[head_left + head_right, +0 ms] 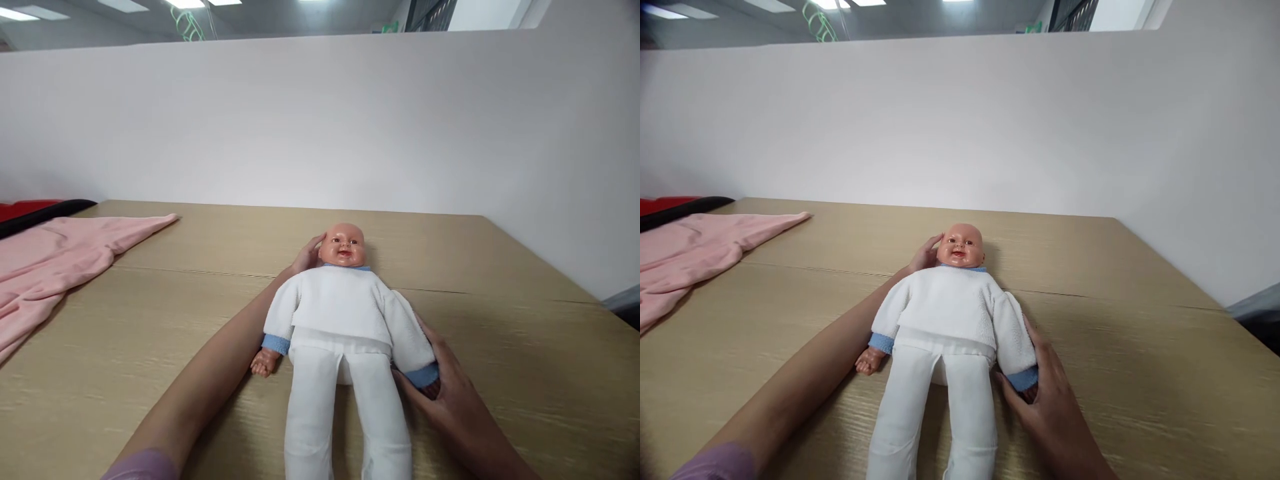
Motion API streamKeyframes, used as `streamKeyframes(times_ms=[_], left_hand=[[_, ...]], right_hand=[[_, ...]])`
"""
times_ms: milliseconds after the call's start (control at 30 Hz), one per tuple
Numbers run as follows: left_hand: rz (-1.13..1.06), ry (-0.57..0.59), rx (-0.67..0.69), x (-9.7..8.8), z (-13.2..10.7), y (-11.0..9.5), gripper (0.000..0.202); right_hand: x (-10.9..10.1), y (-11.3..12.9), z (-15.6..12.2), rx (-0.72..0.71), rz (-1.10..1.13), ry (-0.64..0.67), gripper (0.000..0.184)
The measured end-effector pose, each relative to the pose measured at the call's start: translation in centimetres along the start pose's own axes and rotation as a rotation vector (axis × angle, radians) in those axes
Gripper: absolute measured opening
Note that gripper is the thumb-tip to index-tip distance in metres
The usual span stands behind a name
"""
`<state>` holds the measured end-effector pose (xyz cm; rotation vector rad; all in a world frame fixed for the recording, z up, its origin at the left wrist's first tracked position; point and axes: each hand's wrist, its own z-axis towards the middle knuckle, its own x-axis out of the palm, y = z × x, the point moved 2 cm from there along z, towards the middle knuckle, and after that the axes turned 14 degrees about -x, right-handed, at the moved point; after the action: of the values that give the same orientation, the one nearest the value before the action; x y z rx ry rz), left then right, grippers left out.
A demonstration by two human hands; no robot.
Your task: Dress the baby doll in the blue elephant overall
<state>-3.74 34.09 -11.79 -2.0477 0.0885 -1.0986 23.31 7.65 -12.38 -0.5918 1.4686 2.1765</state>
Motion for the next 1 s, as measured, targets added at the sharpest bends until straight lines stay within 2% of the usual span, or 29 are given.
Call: streamKeyframes(times_ms=[167,600,767,867,1000], left_hand=[[0.031,-0.041,0.118,0.3,0.1,0.1,0.054],[0.058,-0.062,0.196,1.5,-0.6,0.5,0.046],[0.041,-0.152,0.288,2.8,-1.8,0.2,0.030],[0.023,-0.195,0.282,3.2,-2.1,0.2,0.028],[0.036,-0.196,0.260,3.1,-1.9,0.2,0.028]], right_hand=[[-0.1,-0.1,0.1,-0.018,-0.023,-0.013,0.085],[-0.2,-0.2,0.2,-0.049,-0.012,0.010,0.083],[-0.2,-0.2,0.2,-0.038,-0.012,-0.005,0.082],[-0.2,-0.2,0.2,-0.043,-0.014,-0.013,0.081],[-0.2,-0.2,0.1,-0.045,-0.016,-0.009,0.081]])
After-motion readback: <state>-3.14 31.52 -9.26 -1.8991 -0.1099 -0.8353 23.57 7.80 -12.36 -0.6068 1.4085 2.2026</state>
